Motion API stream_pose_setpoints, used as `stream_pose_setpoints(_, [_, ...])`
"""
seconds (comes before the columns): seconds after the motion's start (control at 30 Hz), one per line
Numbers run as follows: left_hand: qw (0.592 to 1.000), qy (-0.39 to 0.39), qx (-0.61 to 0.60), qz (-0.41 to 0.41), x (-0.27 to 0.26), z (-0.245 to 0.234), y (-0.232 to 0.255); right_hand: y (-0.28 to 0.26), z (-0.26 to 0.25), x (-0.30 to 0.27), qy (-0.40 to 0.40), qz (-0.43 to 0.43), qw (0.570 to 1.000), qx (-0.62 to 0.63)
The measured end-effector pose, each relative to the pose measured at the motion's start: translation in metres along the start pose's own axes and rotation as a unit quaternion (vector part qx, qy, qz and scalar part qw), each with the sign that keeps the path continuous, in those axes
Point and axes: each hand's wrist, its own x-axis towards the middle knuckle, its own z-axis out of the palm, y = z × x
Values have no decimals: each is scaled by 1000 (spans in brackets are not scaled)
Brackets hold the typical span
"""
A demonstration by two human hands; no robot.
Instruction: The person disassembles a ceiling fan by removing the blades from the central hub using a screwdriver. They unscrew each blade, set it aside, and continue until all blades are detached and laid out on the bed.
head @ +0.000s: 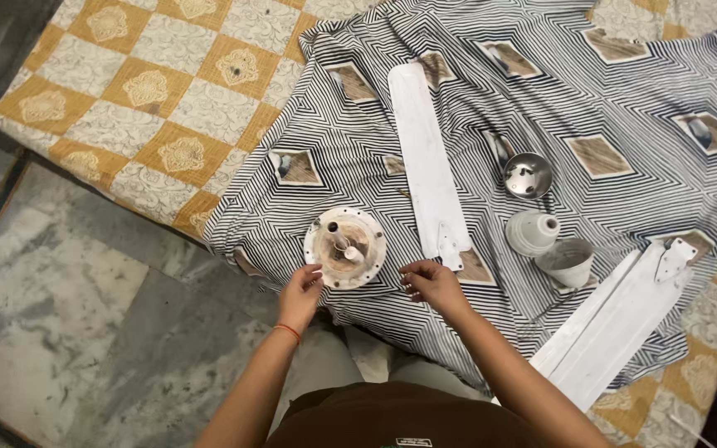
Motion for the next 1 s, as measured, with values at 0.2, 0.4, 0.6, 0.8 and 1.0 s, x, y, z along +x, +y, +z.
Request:
stream_pose_setpoints(0.2, [995,-96,3,9,33,-27,-8,-35,55,50,13,169,982,77])
stream_pose_setpoints(0.4, [984,-170,47,30,72,-69,-19,-72,103,119,-25,290,956,-35])
stream_pose_setpoints(0.6, [947,-268,27,-174,93,-83,-2,-23,133,134,-68,277,954,93])
stream_pose_setpoints(0.8, [892,-325,-129,-287,83,-59,45,22,165,116,78,239,948,195])
stream_pose_setpoints(1.0, [891,-298,-92,-329,88,-49,66,13,162,68,106,187,923,320])
